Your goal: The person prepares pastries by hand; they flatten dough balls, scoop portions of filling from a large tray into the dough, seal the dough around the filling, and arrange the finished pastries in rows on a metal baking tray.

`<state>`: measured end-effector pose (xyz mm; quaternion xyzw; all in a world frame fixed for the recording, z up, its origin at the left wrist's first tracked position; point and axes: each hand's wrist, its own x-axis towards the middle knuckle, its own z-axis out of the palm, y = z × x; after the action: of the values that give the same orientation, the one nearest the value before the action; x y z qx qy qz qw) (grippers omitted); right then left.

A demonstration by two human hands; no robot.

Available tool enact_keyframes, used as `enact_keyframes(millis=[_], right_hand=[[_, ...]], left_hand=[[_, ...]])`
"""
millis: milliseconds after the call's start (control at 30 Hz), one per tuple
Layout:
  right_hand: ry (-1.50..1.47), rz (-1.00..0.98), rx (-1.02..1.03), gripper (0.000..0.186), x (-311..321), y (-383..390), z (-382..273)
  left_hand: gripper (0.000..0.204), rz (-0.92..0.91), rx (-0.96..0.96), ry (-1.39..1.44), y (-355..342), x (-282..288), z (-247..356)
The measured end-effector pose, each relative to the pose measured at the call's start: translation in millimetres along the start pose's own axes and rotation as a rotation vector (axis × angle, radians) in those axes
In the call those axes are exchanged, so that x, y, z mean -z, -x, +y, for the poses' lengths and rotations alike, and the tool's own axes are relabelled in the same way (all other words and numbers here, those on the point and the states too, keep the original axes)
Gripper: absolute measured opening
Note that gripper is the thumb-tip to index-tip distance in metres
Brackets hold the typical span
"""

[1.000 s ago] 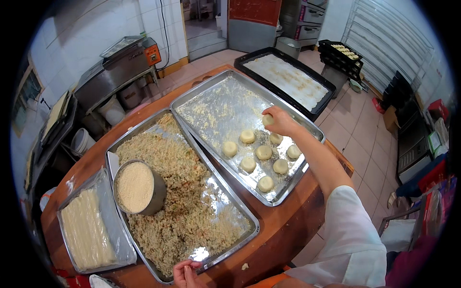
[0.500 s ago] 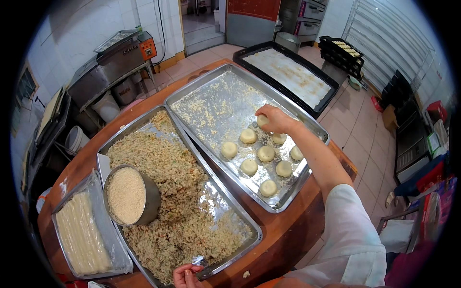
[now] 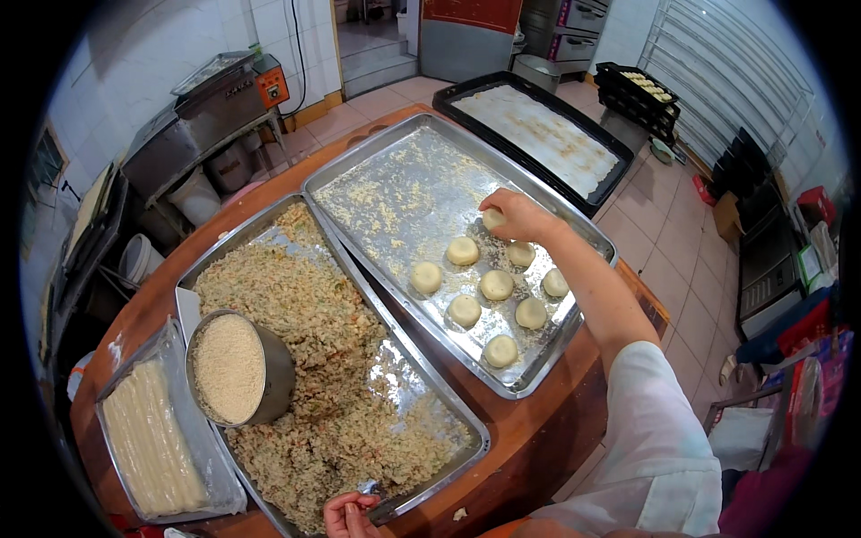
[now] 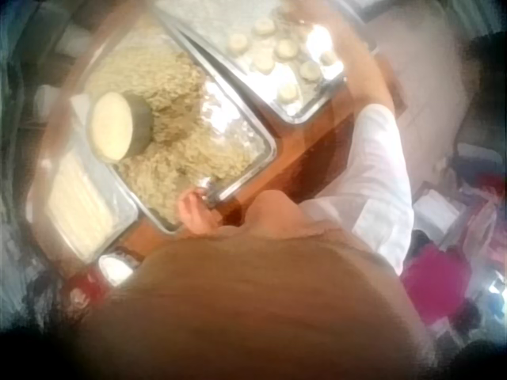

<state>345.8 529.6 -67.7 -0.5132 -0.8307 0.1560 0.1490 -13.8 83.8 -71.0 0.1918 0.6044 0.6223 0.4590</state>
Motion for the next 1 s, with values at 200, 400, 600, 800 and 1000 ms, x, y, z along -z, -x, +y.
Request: enact_keyframes(millis=[200,400,600,800,1000], right_hand=[[0.016,-0.034,0.073,0.043,-19,-2,11],[0.025,-0.081,0.054,0.047,-18,-4,12],[-0.26,0.297,0.019,0.052,14,8,-13],[0.464,0.185,0.0,0.033,40,65,-44],[0.058,0.231,0.275,0.064,20,157,-202]], left_hand=[[0.017,-0.007,-0.006,-0.005,0,-1,4],[0.015,-0.034,-0.035,0.035,1,-2,8],[0.014,0.023,-0.007,0.028,17,-2,27],[0.011,0.057,-0.259,-0.014,30,25,19],[0.011,0.101,-0.306,-0.097,65,70,27]])
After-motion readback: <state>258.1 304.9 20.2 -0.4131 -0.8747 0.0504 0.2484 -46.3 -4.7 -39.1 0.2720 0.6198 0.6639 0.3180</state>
